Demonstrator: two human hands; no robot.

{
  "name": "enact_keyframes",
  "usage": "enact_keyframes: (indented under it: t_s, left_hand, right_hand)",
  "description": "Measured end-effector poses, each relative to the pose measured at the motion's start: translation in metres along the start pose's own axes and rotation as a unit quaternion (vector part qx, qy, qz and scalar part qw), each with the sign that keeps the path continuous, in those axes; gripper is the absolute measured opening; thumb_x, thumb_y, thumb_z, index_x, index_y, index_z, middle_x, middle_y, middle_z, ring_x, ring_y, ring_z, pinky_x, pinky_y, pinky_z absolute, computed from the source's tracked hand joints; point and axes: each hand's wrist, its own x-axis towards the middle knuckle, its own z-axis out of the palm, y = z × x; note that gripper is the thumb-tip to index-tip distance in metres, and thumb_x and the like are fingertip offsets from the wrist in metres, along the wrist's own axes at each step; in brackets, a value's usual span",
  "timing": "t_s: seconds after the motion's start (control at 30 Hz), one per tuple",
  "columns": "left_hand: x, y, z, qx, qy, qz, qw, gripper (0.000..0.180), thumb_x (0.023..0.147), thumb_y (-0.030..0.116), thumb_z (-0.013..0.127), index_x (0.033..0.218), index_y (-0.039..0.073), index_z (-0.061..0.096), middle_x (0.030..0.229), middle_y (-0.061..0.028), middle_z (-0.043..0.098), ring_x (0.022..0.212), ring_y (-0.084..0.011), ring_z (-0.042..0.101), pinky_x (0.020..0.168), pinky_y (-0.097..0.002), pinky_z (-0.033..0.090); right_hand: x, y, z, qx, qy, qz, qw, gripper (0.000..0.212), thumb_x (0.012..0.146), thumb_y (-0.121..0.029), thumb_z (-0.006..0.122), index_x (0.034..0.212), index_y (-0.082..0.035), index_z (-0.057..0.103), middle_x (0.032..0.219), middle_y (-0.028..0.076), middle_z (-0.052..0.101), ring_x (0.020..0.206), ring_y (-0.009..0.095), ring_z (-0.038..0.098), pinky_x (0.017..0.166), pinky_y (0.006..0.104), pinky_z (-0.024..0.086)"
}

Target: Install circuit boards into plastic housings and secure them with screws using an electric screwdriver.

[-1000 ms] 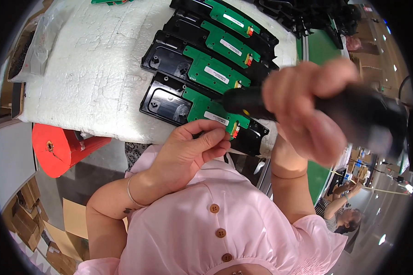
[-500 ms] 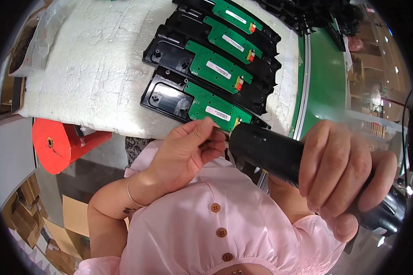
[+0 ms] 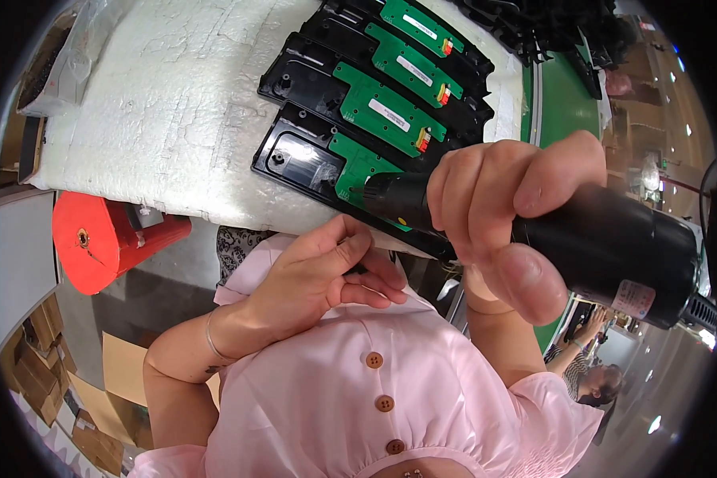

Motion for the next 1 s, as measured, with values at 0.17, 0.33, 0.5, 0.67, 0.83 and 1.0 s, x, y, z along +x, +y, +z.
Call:
enact_keyframes:
  t_s: [0.17, 0.33, 0.5, 0.67, 0.83, 1.0]
  left_hand:
    - [0.002, -0.002, -0.004, 0.032, 0.046, 0.026, 0.998, 0.019, 0.091, 0.02, 0.048, 0.093, 0.002, 0.052, 0.086, -0.0096, 0.06, 0.078, -0.0169, 0.061, 0.071, -0.026, 0.05]
    - [0.006, -0.005, 0.0, -0.018, 0.11, 0.06, 0.992, 0.015, 0.086, 0.015, 0.056, 0.094, 0.003, 0.055, 0.086, -0.0055, 0.059, 0.076, -0.0127, 0.059, 0.07, -0.0233, 0.049]
    - [0.006, -0.007, -0.01, -0.082, 0.064, 0.088, 0.991, 0.012, 0.085, 0.013, 0.058, 0.094, 0.005, 0.055, 0.086, -0.0038, 0.059, 0.076, -0.0107, 0.058, 0.069, -0.0216, 0.048]
    - [0.007, -0.002, -0.005, -0.148, 0.05, 0.088, 0.984, 0.009, 0.086, 0.013, 0.057, 0.092, 0.007, 0.055, 0.084, -0.003, 0.058, 0.075, -0.0103, 0.057, 0.067, -0.0209, 0.048]
    - [0.009, -0.002, -0.006, -0.134, 0.02, 0.084, 0.987, 0.011, 0.085, 0.016, 0.058, 0.09, 0.007, 0.056, 0.083, -0.0037, 0.059, 0.075, -0.0108, 0.057, 0.065, -0.021, 0.048]
    - [0.011, -0.007, -0.008, -0.135, -0.01, 0.093, 0.986, 0.015, 0.086, 0.021, 0.057, 0.091, 0.007, 0.057, 0.082, -0.0042, 0.059, 0.073, -0.0109, 0.057, 0.064, -0.0214, 0.048]
  right_hand:
    - [0.004, 0.0, 0.001, -0.012, -0.057, 0.017, 0.998, 0.029, 0.069, -0.009, 0.063, 0.086, -0.01, 0.039, 0.058, -0.001, 0.046, 0.048, 0.011, 0.044, 0.046, 0.0249, 0.037]
    - [0.006, -0.002, -0.003, -0.055, -0.07, 0.019, 0.996, 0.028, 0.07, -0.009, 0.063, 0.086, -0.009, 0.04, 0.059, 0.0, 0.046, 0.048, 0.011, 0.044, 0.046, 0.0249, 0.037]
    - [0.005, -0.013, -0.008, -0.015, -0.078, -0.029, 0.996, 0.03, 0.07, -0.009, 0.065, 0.088, -0.009, 0.041, 0.06, -0.001, 0.05, 0.047, 0.011, 0.046, 0.044, 0.0242, 0.038]
    - [0.009, -0.046, -0.018, 0.069, -0.151, -0.102, 0.981, 0.03, 0.065, -0.002, 0.07, 0.079, -0.011, 0.045, 0.053, -0.003, 0.056, 0.044, 0.006, 0.052, 0.046, 0.0146, 0.046]
    - [0.005, -0.063, -0.003, 0.007, -0.117, 0.012, 0.993, 0.029, 0.064, 0.0, 0.069, 0.072, -0.013, 0.044, 0.052, -0.002, 0.056, 0.044, 0.006, 0.053, 0.048, 0.0163, 0.048]
    - [-0.005, -0.045, -0.008, 0.082, -0.087, -0.111, 0.987, 0.029, 0.064, -0.002, 0.069, 0.073, -0.013, 0.043, 0.052, -0.002, 0.055, 0.044, 0.006, 0.052, 0.047, 0.0164, 0.047]
